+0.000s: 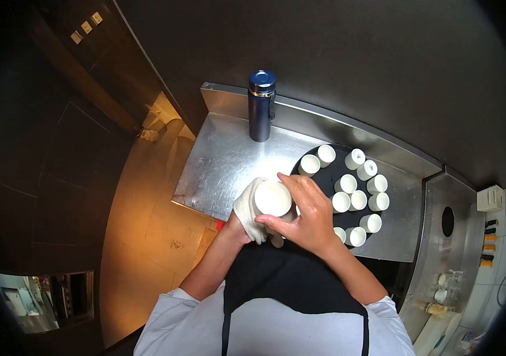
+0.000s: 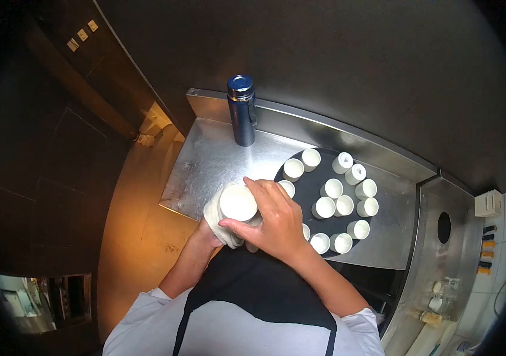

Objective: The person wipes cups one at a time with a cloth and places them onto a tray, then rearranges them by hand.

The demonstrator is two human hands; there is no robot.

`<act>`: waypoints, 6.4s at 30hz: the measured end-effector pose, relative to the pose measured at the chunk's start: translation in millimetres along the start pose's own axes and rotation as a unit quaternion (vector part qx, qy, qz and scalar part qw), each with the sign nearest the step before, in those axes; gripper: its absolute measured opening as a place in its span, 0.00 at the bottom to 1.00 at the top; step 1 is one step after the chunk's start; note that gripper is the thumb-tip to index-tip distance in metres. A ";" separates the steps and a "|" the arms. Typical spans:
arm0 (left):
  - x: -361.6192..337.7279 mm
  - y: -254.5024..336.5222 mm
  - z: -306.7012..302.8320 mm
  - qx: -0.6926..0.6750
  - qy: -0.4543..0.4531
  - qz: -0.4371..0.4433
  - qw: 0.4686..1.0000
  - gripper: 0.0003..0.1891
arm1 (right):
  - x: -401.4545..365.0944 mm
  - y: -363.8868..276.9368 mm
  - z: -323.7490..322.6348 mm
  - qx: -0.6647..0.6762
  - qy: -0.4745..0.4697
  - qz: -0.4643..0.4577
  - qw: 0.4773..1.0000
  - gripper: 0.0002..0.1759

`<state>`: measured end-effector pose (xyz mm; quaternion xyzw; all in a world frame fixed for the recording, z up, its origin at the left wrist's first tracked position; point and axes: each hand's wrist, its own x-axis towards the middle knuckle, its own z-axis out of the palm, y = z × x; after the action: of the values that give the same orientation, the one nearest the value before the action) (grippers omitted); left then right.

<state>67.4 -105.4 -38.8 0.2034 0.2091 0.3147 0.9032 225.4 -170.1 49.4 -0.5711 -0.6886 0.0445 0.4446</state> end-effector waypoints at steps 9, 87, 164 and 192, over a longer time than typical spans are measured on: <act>-17.3 13.2 -1.6 0.068 -0.112 0.020 0.991 0.25 | -4.9 -19.6 -13.9 0.054 -0.030 0.043 0.997 0.43; 25.2 -34.1 0.4 0.393 -0.039 0.214 0.893 0.27 | -41.1 54.4 13.1 0.238 -0.045 0.175 0.954 0.38; -23.4 61.6 -42.2 0.200 0.109 0.191 0.955 0.19 | 7.9 -21.5 34.4 0.066 -0.245 -0.074 0.964 0.19; -23.5 61.0 -64.0 0.578 0.032 0.280 0.766 0.30 | 1.6 8.4 63.3 0.390 -0.309 0.203 0.843 0.23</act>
<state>-11.2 -61.8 -55.6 0.7262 0.3137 0.3798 0.4796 189.9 -137.6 7.5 -0.4338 -0.5852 0.5728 0.3757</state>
